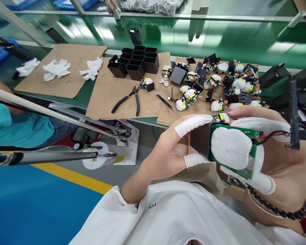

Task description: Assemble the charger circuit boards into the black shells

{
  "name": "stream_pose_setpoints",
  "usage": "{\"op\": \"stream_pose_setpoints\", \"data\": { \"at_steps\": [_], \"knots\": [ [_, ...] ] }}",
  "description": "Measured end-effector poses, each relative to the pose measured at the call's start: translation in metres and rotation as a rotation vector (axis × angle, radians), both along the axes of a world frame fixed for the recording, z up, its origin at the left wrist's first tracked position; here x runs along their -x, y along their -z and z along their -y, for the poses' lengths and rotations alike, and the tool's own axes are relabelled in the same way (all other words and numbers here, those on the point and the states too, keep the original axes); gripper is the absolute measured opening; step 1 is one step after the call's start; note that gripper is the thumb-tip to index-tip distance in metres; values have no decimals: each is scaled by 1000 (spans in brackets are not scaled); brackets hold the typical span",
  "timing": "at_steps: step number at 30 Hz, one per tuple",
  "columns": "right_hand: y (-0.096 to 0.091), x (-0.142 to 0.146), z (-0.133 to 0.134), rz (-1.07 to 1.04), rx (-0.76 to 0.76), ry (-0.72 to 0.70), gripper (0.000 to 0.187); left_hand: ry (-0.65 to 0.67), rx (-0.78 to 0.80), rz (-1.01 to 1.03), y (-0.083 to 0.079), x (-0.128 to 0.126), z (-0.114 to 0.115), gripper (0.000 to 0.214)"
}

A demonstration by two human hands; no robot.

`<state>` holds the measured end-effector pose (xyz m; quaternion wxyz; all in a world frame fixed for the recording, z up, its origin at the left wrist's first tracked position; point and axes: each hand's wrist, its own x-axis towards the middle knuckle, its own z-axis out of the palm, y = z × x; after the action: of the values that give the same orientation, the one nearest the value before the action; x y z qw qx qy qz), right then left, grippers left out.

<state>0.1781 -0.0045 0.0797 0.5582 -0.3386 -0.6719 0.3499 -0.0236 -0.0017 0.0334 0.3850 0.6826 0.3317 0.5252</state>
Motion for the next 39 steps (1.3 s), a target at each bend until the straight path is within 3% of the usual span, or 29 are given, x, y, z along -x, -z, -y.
{"op": "stream_pose_setpoints", "data": {
  "at_steps": [7, 30, 39],
  "knots": [
    [4, 1, -1, -14, -21, 19, 59, -7, -33, -15, 1, 1, -1, 62],
    [12, 4, -3, -62, -43, 15, 49, -6, -65, -6, 1, -2, -1, 59],
    [6, -1, -2, 71, -5, -16, 72, 5, -51, -31, 5, 1, -5, 59]
  ]
}}
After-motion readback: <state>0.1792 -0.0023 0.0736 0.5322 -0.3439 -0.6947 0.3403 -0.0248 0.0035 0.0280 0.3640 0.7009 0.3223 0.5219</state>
